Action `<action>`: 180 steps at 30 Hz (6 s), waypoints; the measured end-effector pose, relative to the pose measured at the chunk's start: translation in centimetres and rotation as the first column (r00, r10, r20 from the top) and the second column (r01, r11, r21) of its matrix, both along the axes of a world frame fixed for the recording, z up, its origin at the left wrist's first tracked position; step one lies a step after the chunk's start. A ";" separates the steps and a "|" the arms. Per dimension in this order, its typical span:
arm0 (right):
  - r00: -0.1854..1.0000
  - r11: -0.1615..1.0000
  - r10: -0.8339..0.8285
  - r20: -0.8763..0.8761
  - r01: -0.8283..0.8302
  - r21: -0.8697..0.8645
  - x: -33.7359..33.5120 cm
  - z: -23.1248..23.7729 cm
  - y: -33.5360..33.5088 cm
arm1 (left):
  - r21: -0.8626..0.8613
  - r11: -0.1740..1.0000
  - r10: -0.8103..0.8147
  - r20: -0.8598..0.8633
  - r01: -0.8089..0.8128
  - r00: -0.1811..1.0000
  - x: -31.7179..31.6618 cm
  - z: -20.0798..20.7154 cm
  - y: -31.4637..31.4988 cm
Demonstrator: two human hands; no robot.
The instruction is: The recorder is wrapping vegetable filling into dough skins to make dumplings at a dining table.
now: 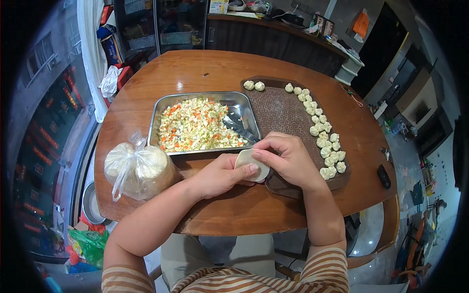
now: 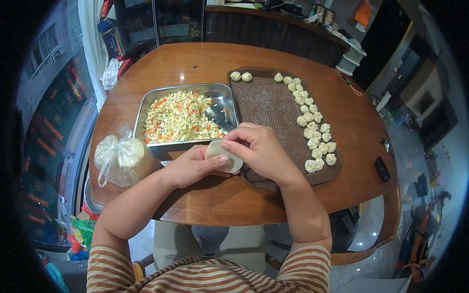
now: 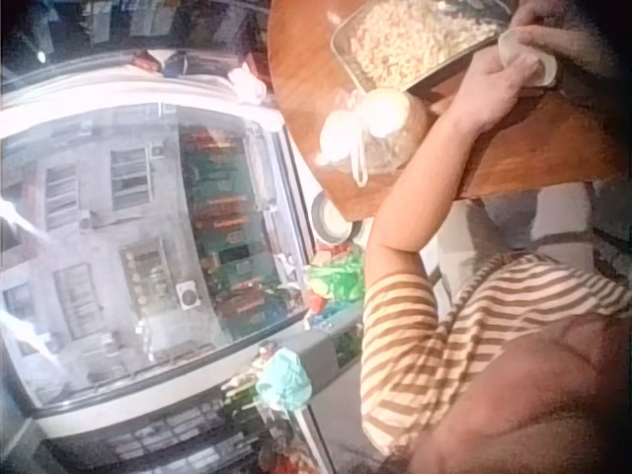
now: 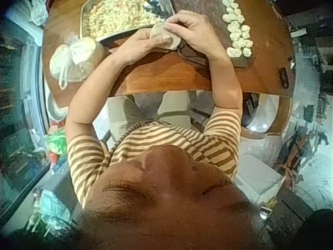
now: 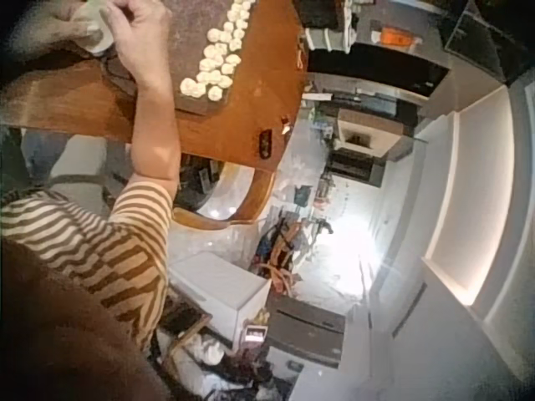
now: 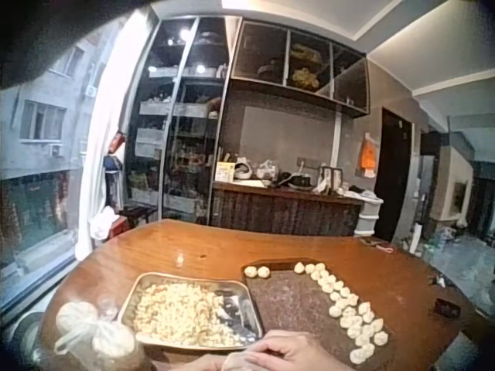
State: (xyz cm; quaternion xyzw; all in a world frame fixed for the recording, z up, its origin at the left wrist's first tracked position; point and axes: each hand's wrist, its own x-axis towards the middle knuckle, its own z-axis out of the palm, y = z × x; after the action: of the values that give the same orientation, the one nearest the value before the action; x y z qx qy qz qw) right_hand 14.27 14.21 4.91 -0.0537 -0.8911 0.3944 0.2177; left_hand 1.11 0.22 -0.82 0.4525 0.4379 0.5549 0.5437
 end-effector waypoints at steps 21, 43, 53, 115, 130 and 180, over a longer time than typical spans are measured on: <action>1.000 1.000 -0.019 0.005 0.019 0.019 0.1 0.0 0.0 | -0.005 1.000 0.014 0.043 -0.014 0.999 -0.4 0.0 0.0; 0.999 0.999 -0.030 0.029 0.029 0.041 0.1 0.0 0.5 | 0.004 1.000 0.011 0.008 -0.011 1.000 -0.1 0.3 0.0; 1.000 0.999 -0.017 -0.004 0.017 0.031 0.1 0.1 0.3 | 0.016 1.000 0.002 0.052 -0.003 0.999 -0.2 0.3 0.0; 0.996 0.998 -0.069 -0.059 0.068 -0.016 -0.5 -1.0 0.1 | 0.040 0.992 0.115 0.143 -0.122 0.983 0.1 0.1 0.1; 0.993 0.996 -0.089 -0.077 0.089 -0.007 -0.6 -0.9 0.1 | 0.016 0.992 0.121 0.207 -0.127 0.971 0.2 0.2 0.0; 0.995 0.994 -0.103 -0.004 0.103 -0.023 -0.5 -1.0 0.4 | -0.103 0.995 0.056 0.391 -0.016 0.919 -0.2 0.4 0.0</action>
State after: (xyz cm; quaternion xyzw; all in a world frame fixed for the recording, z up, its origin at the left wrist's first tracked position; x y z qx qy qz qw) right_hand 13.73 14.57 3.90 -0.1011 -0.8821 0.3927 0.2396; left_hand 0.89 0.27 -0.42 0.2966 0.3547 0.6223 0.6317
